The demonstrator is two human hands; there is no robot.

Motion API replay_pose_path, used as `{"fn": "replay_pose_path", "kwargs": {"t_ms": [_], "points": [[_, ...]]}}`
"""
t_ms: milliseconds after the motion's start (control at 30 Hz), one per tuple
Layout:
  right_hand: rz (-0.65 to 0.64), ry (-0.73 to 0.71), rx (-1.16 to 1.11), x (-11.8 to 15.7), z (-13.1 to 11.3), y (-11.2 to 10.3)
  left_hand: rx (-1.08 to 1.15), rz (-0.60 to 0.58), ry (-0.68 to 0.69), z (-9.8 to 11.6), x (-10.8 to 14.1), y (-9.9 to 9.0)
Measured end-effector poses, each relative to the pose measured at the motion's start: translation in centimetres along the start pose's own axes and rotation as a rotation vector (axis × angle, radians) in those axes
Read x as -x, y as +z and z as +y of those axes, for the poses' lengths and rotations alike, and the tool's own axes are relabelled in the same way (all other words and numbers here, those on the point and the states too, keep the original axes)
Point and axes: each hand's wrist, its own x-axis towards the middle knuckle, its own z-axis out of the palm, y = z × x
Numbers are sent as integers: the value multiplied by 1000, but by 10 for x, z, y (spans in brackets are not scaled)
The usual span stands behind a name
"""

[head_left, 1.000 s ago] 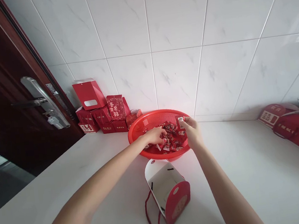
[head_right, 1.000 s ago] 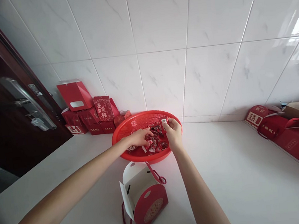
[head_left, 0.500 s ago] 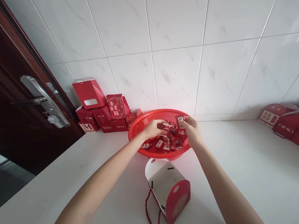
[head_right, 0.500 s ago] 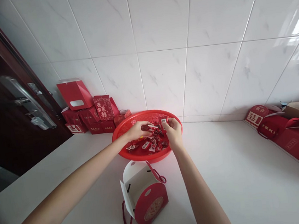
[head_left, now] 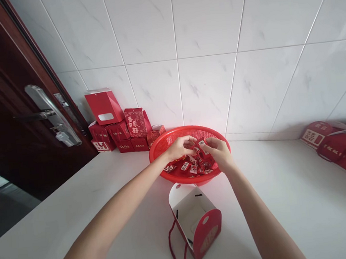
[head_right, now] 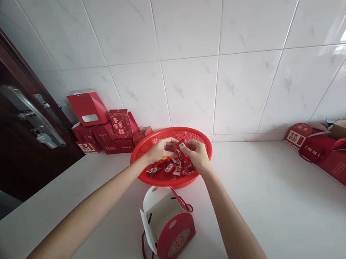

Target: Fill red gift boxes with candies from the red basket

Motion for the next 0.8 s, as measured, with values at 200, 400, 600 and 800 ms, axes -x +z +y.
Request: {"fn": "replay_pose_path", "kwargs": {"t_ms": [200,400,600,800], "points": [[11,18,-12,-2,2,-1,-16,-97,-5,8,4,1],[49,18,-9,-1,3,-1,-93,-80,14,10,4,3],[38,35,-2,-1,4,-2,-32,-108,18,8,3,0],[47,13,10,-2,4,-3,-17,-108,-53,7,4,-1]]}}
